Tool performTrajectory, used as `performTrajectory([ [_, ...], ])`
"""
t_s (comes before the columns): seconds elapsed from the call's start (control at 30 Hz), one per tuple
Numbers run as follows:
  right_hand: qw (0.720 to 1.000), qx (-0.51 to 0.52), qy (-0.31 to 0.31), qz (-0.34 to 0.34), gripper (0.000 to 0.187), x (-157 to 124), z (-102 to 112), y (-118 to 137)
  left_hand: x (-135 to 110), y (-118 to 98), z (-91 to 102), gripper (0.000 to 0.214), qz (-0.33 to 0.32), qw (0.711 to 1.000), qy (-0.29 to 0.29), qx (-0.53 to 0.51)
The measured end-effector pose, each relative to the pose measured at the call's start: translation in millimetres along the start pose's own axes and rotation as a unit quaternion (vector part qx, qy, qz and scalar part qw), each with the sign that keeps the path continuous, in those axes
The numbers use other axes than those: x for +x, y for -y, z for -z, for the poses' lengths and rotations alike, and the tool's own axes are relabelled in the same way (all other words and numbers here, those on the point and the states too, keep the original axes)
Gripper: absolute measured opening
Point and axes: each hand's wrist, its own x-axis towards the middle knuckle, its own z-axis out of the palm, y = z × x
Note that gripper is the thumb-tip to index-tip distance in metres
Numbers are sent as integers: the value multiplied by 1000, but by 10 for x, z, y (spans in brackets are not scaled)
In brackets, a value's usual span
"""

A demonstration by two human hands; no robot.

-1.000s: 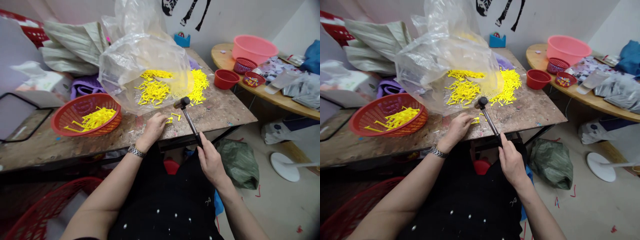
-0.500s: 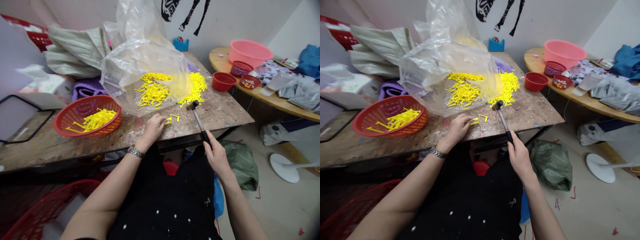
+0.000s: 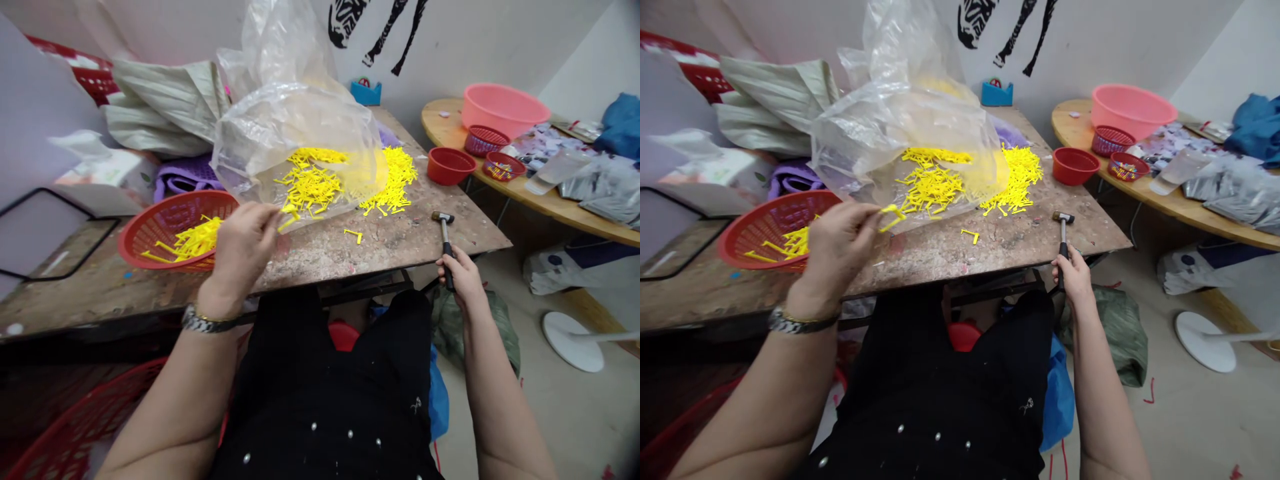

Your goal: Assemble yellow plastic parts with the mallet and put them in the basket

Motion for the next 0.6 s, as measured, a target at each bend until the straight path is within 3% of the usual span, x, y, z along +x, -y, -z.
performTrajectory([
  [0.1,988,-150,-8,35,73,122,72,-21,59,232,229,21,38,995,-55,71],
  [0.23,905,-402,-19,138,52,107,121,17,65,629,331,21,118,977,-77,158],
  [0.33,865,-461,-51,194,48,-10,113,101,38,807,322,20,193,960,-74,188],
  [0.43,846,-459,-104,252,44,-147,71,208,23,746,273,31,199,961,-97,167],
  [0.53,847,-413,-95,321,38,-292,-35,328,26,444,114,31,117,980,-118,113],
  [0.6,854,-375,-61,357,35,-404,-153,404,22,167,-85,26,35,996,-66,47],
])
